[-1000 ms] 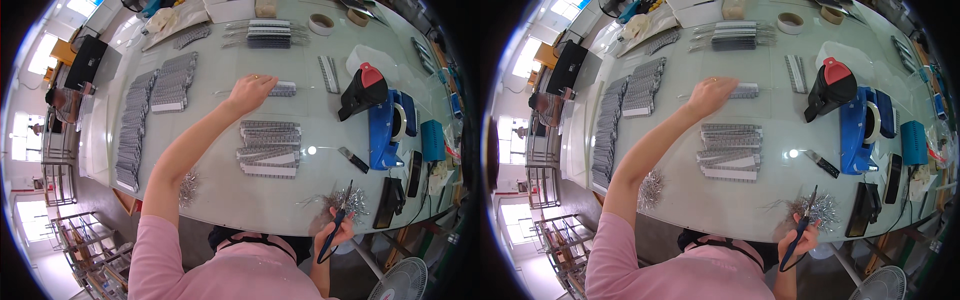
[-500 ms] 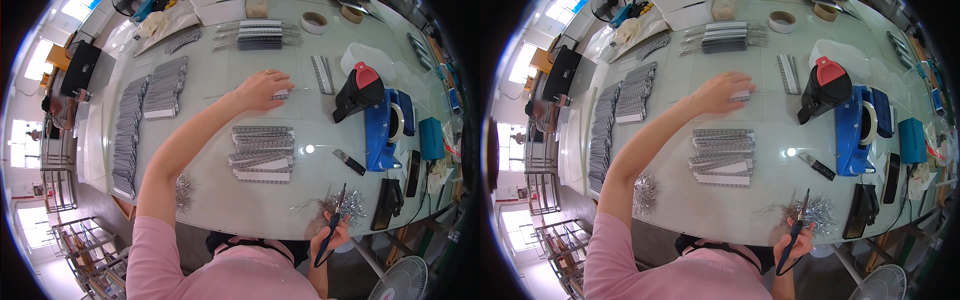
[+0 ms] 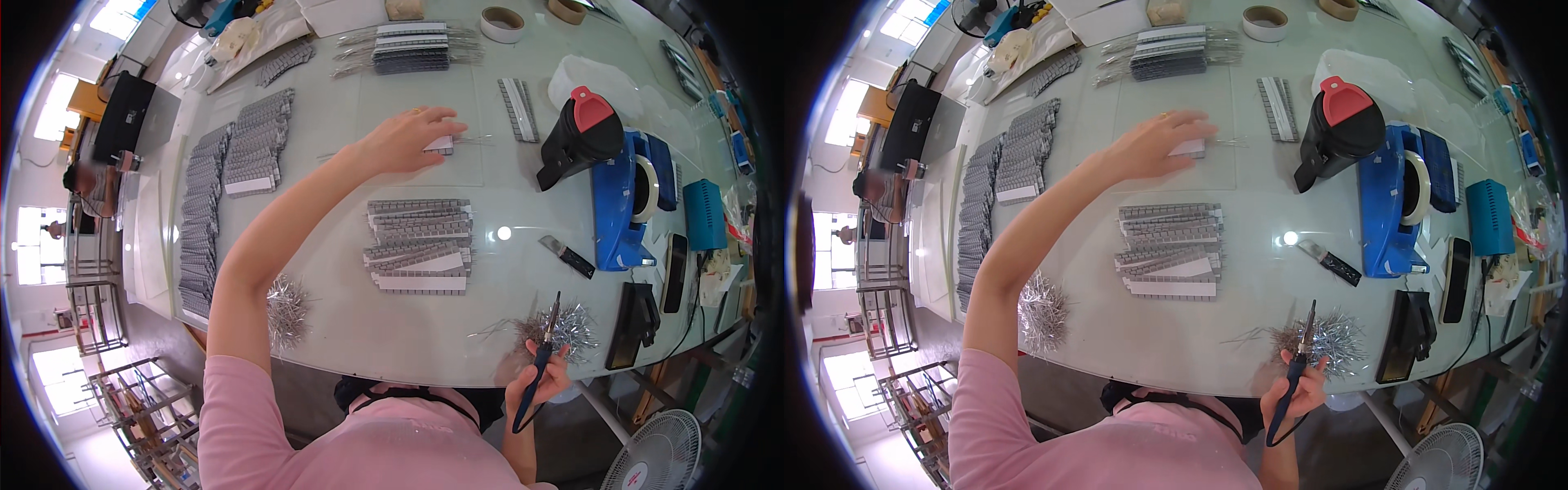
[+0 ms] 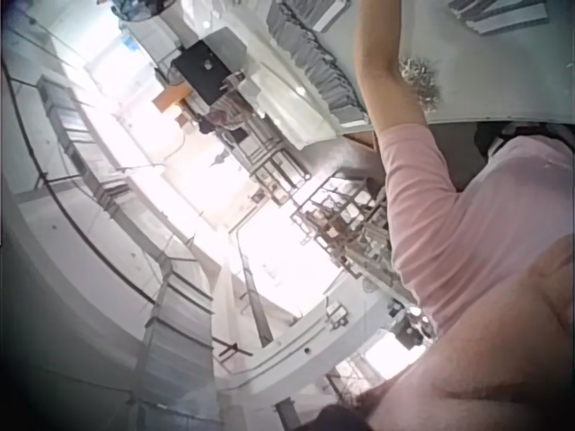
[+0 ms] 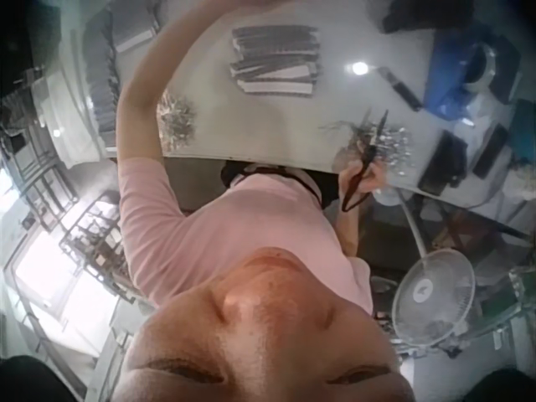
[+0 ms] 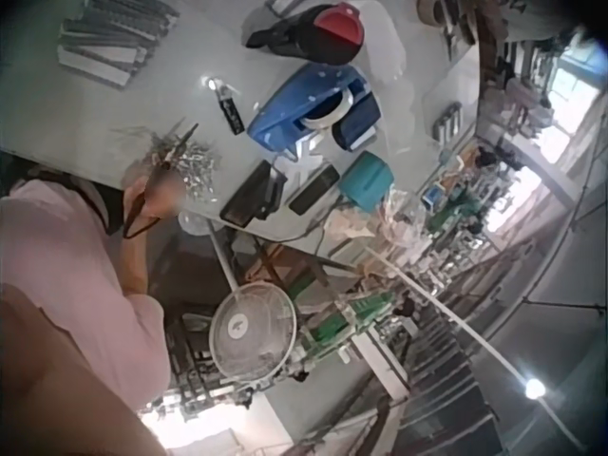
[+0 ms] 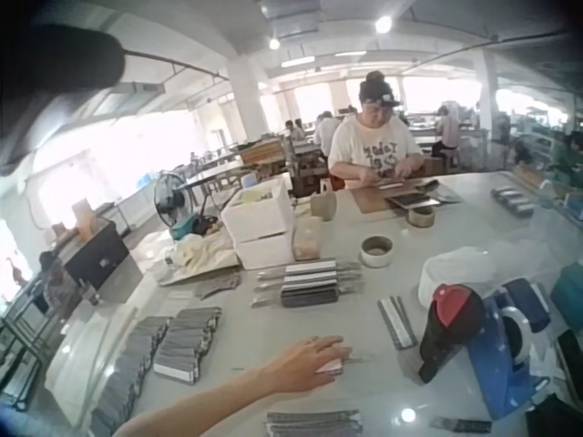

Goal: Soldering small electronic components onto narrow strips at a factory workstation.

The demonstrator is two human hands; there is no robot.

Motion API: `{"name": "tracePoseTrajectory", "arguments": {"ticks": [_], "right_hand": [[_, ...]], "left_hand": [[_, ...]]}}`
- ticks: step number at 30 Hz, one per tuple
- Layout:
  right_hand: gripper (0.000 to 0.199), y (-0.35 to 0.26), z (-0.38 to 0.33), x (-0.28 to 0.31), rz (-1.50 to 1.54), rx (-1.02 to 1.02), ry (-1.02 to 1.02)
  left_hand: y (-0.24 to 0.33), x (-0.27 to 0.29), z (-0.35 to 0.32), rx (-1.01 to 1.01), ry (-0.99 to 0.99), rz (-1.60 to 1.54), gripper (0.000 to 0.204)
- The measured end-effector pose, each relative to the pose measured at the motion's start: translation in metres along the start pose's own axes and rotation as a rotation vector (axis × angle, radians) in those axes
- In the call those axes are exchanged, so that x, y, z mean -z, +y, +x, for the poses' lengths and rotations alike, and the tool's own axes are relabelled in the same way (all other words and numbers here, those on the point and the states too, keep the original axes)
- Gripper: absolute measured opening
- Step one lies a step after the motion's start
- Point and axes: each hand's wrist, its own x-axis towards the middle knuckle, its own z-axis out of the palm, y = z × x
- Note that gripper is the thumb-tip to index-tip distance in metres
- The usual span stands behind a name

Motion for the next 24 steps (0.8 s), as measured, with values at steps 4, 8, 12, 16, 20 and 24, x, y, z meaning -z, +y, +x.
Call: {"name": "tracePoseTrajectory", "arguments": {"ticks": [4,8,12,16,20,24], "right_hand": [[0.028,-0.002,0.000,-0.001,0.015,-0.020,0.021],[0.030,-0.003,-0.004,0.002,-0.001,-0.020,0.020],[0.030,-0.004,-0.002,0.004,-0.020,0.022,-0.004],[0.031,-0.003,0.001,-0.002,-0.028,0.005,-0.002],[0.030,0.002,0.003,-0.005,0.026,0.043,0.029],[0.029,-0.002,0.006,-0.005,0.024,0.078,0.004]], "left_hand": [[-0.002,-0.003,-0.035,0.032,0.180,0.165,0.053],[-0.014,-0.006,-0.063,0.159,0.199,0.139,0.051],[-0.017,-0.003,-0.063,0.181,0.184,0.107,0.048],[-0.020,0.000,-0.068,0.099,0.269,0.176,0.045],[0.048,-0.005,-0.106,0.048,0.351,0.253,0.044],[0.119,-0.051,-0.160,-0.003,0.278,0.262,0.043]]}}
